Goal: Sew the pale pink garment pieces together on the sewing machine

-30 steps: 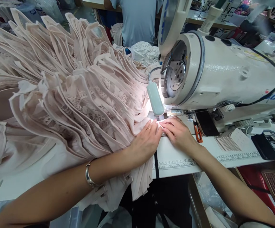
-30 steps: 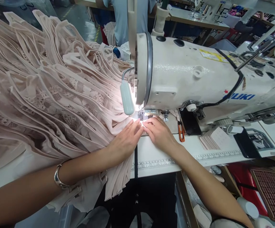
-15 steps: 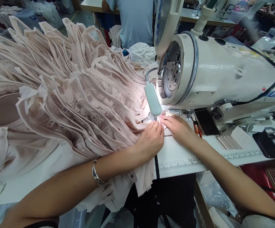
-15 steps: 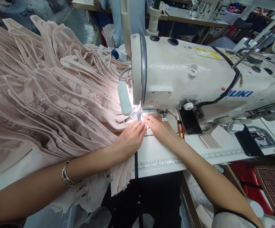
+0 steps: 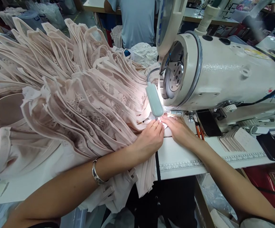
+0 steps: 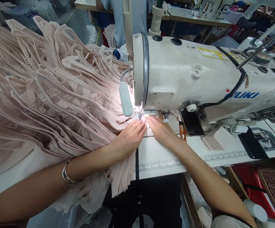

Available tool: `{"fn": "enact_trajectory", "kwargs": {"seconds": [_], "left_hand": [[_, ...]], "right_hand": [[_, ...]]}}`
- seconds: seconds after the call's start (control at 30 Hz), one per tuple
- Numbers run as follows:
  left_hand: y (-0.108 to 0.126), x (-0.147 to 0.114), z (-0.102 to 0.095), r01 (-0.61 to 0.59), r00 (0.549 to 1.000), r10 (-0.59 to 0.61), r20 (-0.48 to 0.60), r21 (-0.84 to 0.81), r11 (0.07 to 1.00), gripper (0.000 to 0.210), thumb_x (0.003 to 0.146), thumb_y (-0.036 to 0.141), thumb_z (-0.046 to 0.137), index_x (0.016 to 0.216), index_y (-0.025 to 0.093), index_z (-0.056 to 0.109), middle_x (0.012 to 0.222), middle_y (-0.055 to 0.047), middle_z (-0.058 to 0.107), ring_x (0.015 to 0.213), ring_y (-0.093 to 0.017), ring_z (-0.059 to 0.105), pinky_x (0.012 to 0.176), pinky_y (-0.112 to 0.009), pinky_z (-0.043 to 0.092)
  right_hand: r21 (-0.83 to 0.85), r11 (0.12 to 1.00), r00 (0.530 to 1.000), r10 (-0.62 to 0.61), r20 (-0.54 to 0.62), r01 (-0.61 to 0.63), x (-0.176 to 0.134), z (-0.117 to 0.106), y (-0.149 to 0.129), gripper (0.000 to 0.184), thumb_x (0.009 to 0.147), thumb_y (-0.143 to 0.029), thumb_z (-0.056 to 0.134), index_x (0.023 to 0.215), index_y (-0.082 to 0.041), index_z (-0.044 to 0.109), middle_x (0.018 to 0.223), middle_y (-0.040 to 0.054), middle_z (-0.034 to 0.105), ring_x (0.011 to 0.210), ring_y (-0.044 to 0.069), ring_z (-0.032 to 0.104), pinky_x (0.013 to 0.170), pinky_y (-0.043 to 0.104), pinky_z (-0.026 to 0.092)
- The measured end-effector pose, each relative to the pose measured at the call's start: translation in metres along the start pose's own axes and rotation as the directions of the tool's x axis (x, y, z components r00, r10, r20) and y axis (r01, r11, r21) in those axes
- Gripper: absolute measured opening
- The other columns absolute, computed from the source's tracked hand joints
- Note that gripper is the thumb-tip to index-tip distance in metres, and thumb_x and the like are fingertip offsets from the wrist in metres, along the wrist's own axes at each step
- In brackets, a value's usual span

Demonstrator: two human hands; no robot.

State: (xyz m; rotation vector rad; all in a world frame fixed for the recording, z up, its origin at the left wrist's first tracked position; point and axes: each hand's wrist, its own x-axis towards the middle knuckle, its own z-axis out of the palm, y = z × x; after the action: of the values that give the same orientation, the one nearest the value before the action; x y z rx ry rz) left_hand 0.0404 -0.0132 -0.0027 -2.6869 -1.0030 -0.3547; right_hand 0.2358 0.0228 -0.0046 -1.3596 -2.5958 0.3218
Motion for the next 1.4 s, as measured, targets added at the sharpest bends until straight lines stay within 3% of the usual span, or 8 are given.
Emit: {"fn": "enact_trajectory", "kwargs": {"seconds": [0.2, 0.37, 0.8, 1.17, 1.4], "left_hand": [[-0.001, -0.001, 0.005, 0.007, 0.999, -0.006, -0.044, 0.030, 1.000, 0.034, 0.096, -0.001, 0.041, 0.123, -0.005, 0.060, 0.121, -0.023, 0.069, 0.118, -0.027, 0.066, 0.109, -0.043, 0.047], [-0.003, -0.001, 0.002, -0.002, 0.999, 0.005, -0.042, 0.060, 0.998, 0.035, 0.097, 0.000, 0.037, 0.123, -0.003, 0.061, 0.122, -0.020, 0.069, 0.119, -0.026, 0.066, 0.108, -0.041, 0.047], [-0.008, 0.002, 0.000, 0.024, 1.000, -0.024, 0.011, 0.004, 1.000, 0.038, 0.099, 0.000, 0.033, 0.126, -0.001, 0.059, 0.121, -0.020, 0.069, 0.119, -0.026, 0.065, 0.107, -0.042, 0.046], [-0.012, 0.006, 0.001, 0.057, 0.997, -0.056, 0.048, -0.021, 0.998, 0.035, 0.102, 0.004, 0.033, 0.125, -0.001, 0.059, 0.118, -0.019, 0.068, 0.111, -0.027, 0.065, 0.095, -0.039, 0.049], [-0.012, 0.005, -0.009, 0.033, 0.998, -0.038, 0.042, 0.099, 0.995, 0.037, 0.099, -0.001, 0.033, 0.121, 0.004, 0.062, 0.109, -0.014, 0.070, 0.099, -0.023, 0.066, 0.094, -0.039, 0.046]], "right_hand": [[-0.013, 1.000, 1.000, 0.013, 0.022, -0.013, 0.000, -0.001, 0.000, 0.058, 0.082, -0.006, 0.036, 0.133, -0.022, 0.059, 0.139, 0.0090, 0.062, 0.116, 0.026, 0.063, 0.096, 0.048, 0.053], [-0.010, 0.995, 0.995, 0.095, 0.033, -0.094, 0.004, -0.001, -0.004, 0.047, 0.092, -0.015, 0.034, 0.130, -0.024, 0.061, 0.137, 0.0088, 0.064, 0.106, 0.026, 0.067, 0.093, 0.046, 0.053], [0.027, 0.989, 0.985, 0.144, 0.093, -0.147, 0.005, -0.006, -0.008, 0.042, 0.099, -0.027, 0.033, 0.130, -0.026, 0.061, 0.133, 0.0089, 0.065, 0.114, 0.030, 0.062, 0.095, 0.045, 0.047], [-0.036, 0.994, 0.993, 0.106, 0.060, -0.103, 0.008, -0.004, -0.007, 0.039, 0.095, -0.016, 0.035, 0.121, -0.025, 0.063, 0.122, 0.0088, 0.069, 0.099, 0.026, 0.065, 0.088, 0.041, 0.047], [-0.117, 0.991, 0.997, 0.068, 0.042, -0.063, 0.009, -0.001, -0.005, 0.040, 0.089, -0.007, 0.040, 0.117, -0.023, 0.065, 0.110, 0.0103, 0.071, 0.084, 0.024, 0.066, 0.077, 0.037, 0.049]]}}
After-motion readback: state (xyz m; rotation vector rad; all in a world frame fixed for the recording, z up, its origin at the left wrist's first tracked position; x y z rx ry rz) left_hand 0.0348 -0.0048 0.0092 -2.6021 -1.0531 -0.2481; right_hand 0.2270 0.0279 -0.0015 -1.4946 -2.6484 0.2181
